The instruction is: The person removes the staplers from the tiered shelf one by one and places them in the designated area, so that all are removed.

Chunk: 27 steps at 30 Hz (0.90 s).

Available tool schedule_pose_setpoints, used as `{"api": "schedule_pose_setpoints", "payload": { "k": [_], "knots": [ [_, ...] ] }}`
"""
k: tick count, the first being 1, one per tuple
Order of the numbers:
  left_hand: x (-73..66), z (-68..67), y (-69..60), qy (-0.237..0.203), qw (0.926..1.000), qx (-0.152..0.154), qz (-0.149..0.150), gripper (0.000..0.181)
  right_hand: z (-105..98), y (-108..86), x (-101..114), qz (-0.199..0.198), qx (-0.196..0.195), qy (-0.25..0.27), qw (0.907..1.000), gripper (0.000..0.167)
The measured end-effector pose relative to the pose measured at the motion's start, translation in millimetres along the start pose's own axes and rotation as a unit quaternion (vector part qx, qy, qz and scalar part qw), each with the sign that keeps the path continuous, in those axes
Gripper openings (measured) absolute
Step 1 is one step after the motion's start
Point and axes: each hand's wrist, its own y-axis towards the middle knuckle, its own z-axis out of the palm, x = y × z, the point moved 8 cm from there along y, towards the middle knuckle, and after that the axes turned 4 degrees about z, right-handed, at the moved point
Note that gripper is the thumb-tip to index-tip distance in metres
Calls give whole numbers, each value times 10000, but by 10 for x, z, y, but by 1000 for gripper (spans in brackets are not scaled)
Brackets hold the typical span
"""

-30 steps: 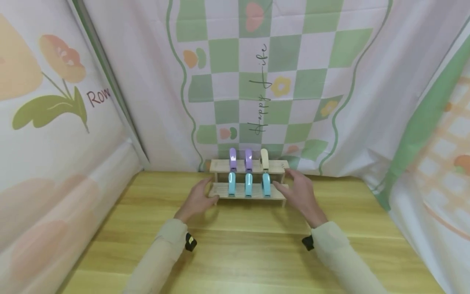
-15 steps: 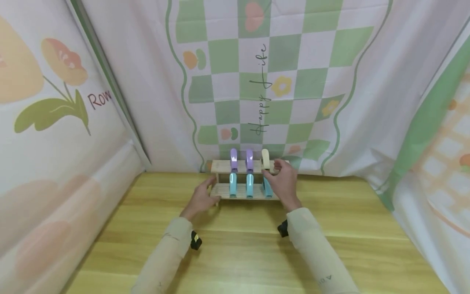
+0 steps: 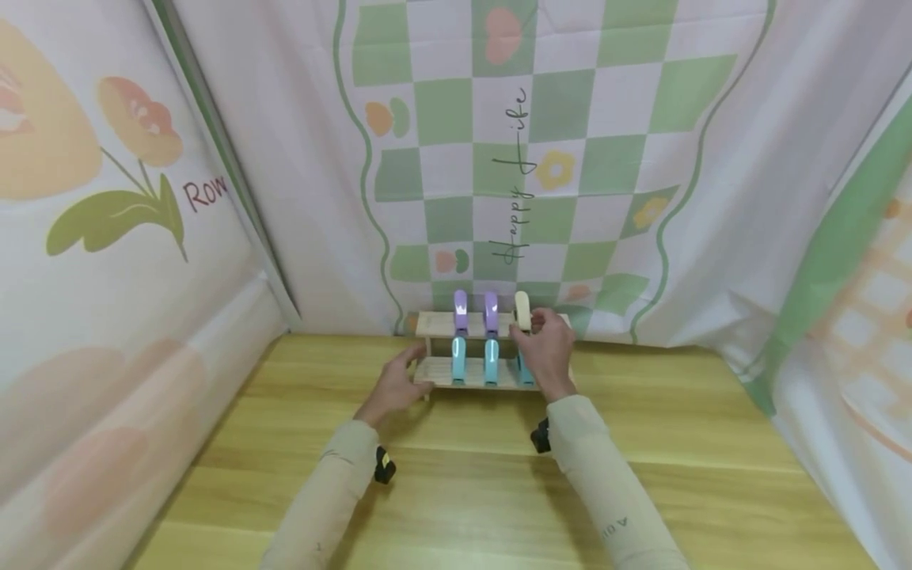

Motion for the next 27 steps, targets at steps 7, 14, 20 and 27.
{"api": "schedule_pose_setpoints", "payload": {
  "k": [7,14,20,27],
  "knots": [
    [25,5,10,-50,9999,-6,96,81,23,65,-7,159,-151,88,9997,40],
    [29,4,9,-79,9999,2,93,81,17,93,-41,343,-143,80,9993,38],
    [13,10,5,-92,9999,50,45,82,-91,64,-118,374,-179,84,9991,36],
    [28,-7,2,-101,9999,19,-36,82,-426,11,-169,-42,-661,122,9977,32]
  ]
}}
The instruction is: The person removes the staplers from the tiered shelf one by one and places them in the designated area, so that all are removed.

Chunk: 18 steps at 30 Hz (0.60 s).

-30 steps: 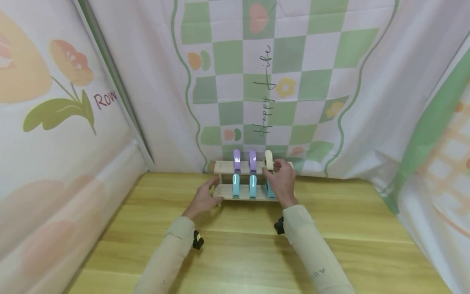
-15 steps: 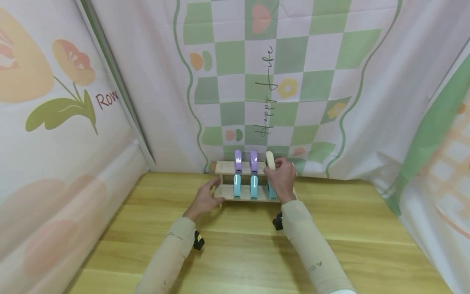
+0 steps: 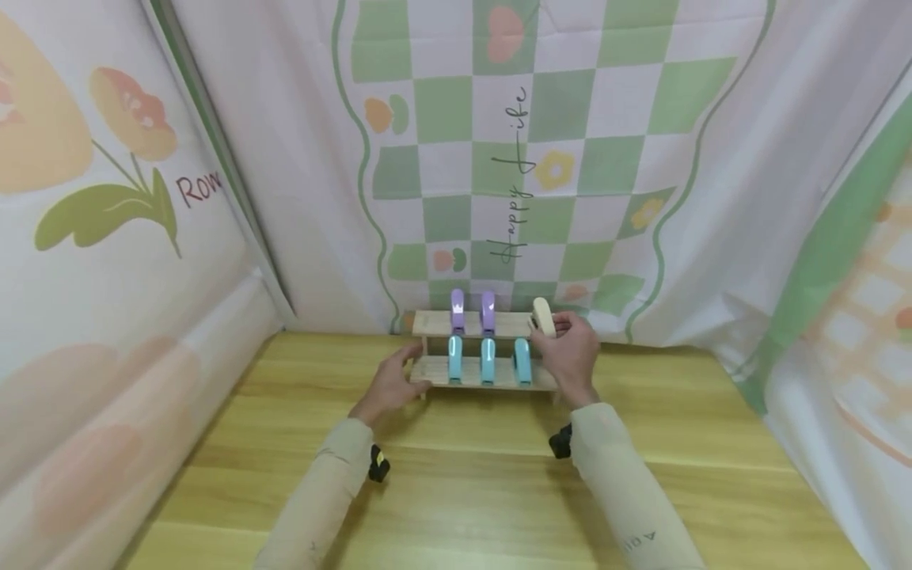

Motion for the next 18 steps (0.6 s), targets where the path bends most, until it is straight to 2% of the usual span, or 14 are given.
{"api": "schedule_pose_setpoints", "payload": {
  "k": [4,7,18],
  "knots": [
    [-22,-5,-15,-36,10000,11,13,83,-238,-19,-38,-249,-332,-2,9991,30],
    [-32,-11,-10,6,10000,22,5,83,-395,-38,-99,-256,-501,-37,9984,30],
    [-41,-9,-21,159,9998,24,-116,80,-806,-147,-534,685,-737,58,9949,33]
  ]
}}
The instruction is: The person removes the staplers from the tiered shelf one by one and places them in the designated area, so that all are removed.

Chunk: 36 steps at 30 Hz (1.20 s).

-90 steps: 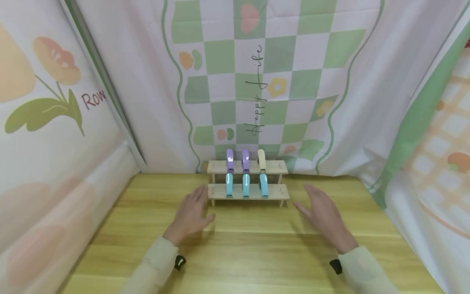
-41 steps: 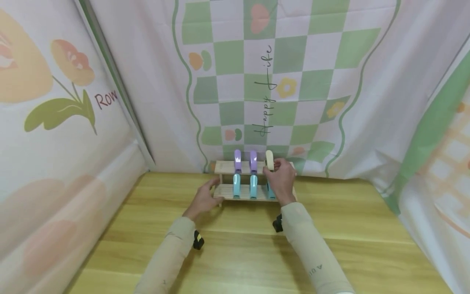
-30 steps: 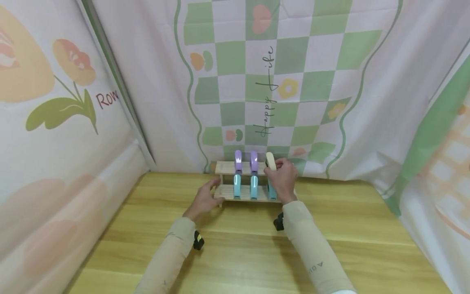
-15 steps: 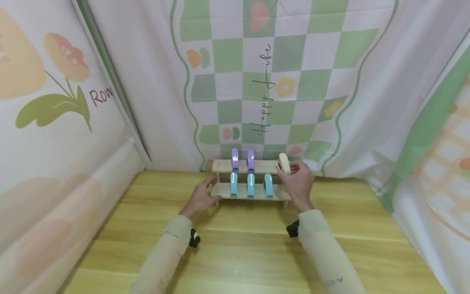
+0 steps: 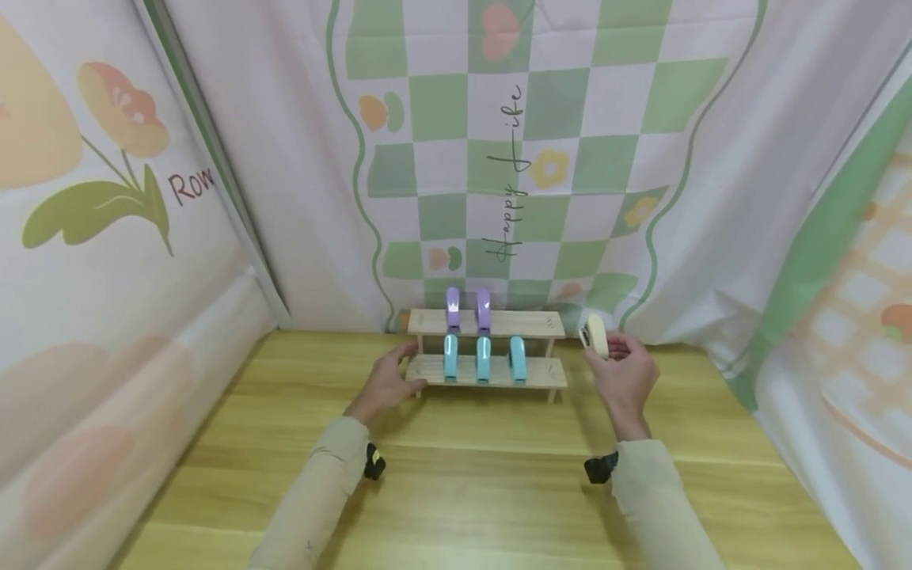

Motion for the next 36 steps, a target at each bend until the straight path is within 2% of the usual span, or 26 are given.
{"api": "schedule_pose_setpoints", "payload": {
  "k": [5,11,17,25,36],
  "knots": [
    [-10,-1,-12,41,10000,22,-10,79,-90,-7,-238,595,-116,-92,9981,33],
    [1,-7,-22,-52,10000,60,-36,79,-44,-20,-542,1245,154,-98,9921,35],
    [-12,-6,-26,-109,9999,109,-14,80,19,-39,-739,1460,268,-369,9882,33],
    [0,-3,-3,-137,9998,81,72,78,86,-37,-835,1612,455,-633,9838,34],
    [9,-3,9,-162,9998,58,82,79,153,-30,-922,1829,711,-609,9787,41]
  ]
}}
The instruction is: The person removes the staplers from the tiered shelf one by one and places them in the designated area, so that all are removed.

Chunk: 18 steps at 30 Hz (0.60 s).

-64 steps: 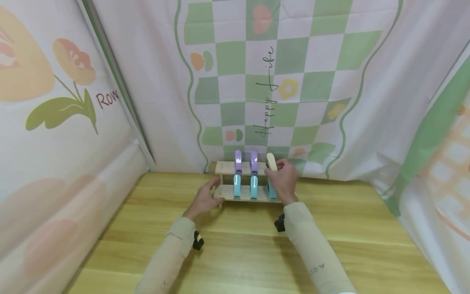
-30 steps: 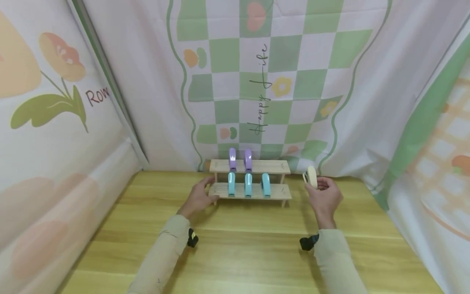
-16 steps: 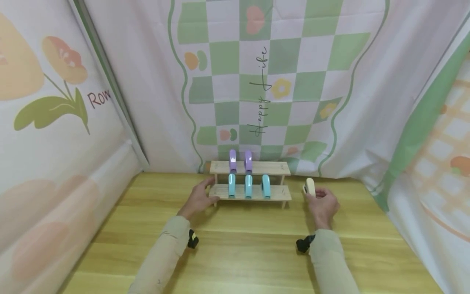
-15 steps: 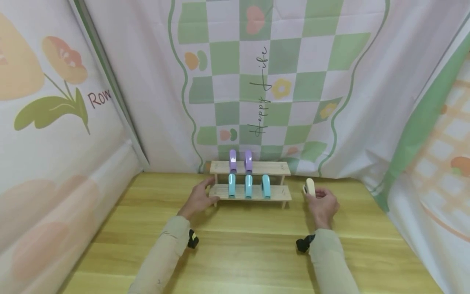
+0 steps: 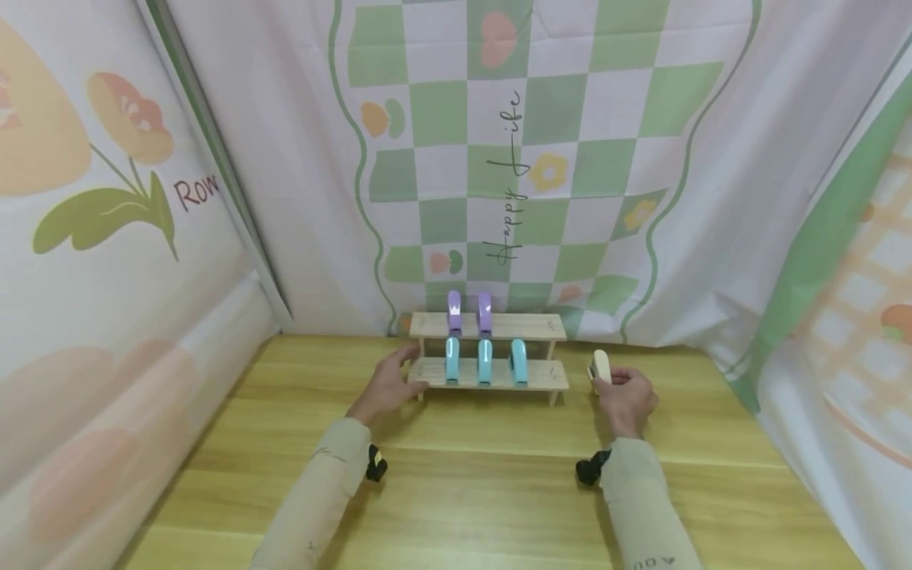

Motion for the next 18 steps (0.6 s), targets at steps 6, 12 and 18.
{"api": "schedule_pose_setpoints", "payload": {
  "k": [6,12,18],
  "knots": [
    [-29,6,-11,97,10000,3,-18,79,12,-17,-24,126,77,-8,9999,40],
    [-54,3,-24,133,9999,36,-34,80,-4,-25,-21,182,106,-62,9998,43],
    [-52,3,-29,200,9998,34,-62,79,-46,-114,180,-495,28,-158,9986,54]
  ]
}}
